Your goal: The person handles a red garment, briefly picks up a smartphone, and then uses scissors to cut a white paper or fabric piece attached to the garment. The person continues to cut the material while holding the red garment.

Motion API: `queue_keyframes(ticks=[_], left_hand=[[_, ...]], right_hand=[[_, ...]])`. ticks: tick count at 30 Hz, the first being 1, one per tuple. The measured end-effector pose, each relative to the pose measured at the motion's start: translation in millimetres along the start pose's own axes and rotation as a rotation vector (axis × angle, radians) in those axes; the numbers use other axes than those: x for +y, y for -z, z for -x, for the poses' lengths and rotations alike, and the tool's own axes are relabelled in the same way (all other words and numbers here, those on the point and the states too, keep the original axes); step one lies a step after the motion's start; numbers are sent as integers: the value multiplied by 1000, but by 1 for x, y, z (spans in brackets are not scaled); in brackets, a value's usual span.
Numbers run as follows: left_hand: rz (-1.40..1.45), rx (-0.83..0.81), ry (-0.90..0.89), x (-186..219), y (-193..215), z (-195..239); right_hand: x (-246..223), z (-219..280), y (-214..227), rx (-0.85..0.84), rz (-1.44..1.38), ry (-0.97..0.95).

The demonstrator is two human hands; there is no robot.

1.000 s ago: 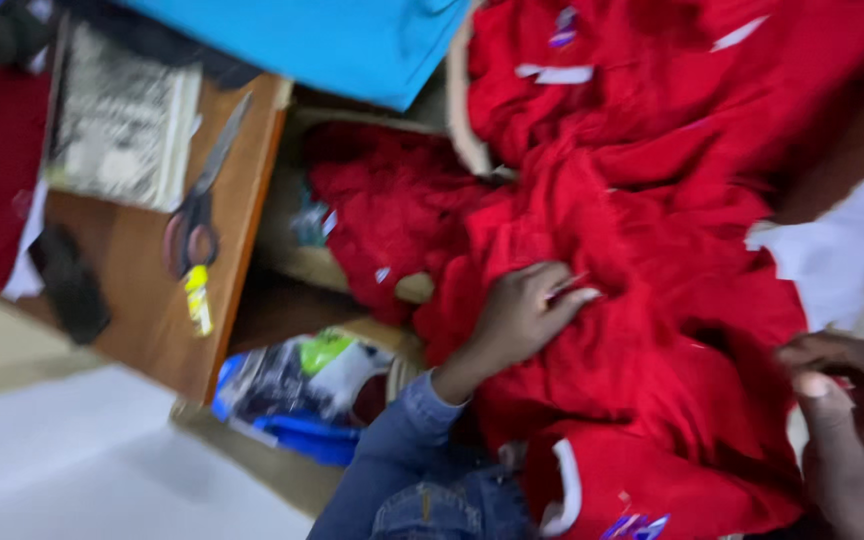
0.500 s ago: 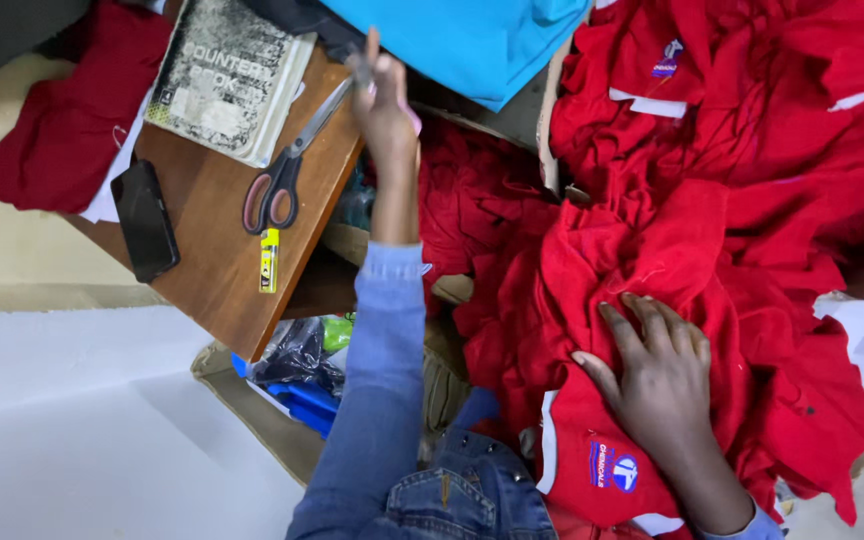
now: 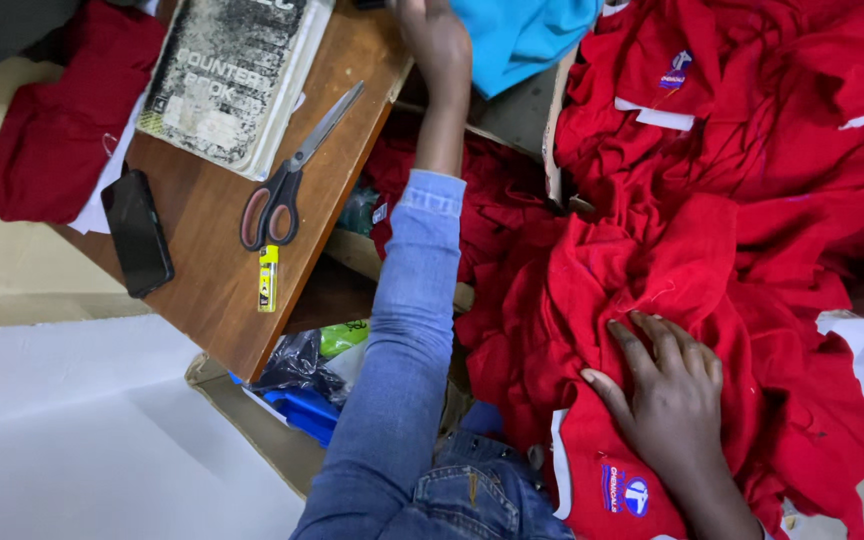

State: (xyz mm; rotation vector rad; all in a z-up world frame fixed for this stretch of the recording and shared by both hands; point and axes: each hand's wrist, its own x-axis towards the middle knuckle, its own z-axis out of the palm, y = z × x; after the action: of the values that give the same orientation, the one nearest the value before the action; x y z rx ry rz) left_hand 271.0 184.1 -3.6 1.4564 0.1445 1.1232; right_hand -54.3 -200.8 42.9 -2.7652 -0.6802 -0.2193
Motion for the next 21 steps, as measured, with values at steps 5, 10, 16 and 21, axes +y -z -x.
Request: queue_keyframes(ticks=[5, 10, 16, 21], left_hand=[[-348, -8, -75, 54, -4, -3], [-699, -3, -151, 62, 20, -6], [-1095, -30, -269, 30, 34, -11], [-1135, 48, -394, 11, 13, -18]], right_hand=[[-1, 0, -1, -44, -5, -24], [-1, -1, -1, -24, 9, -7], [-2, -3, -3, 5, 3, -14], [-1, 0, -1, -7, 5, -3]])
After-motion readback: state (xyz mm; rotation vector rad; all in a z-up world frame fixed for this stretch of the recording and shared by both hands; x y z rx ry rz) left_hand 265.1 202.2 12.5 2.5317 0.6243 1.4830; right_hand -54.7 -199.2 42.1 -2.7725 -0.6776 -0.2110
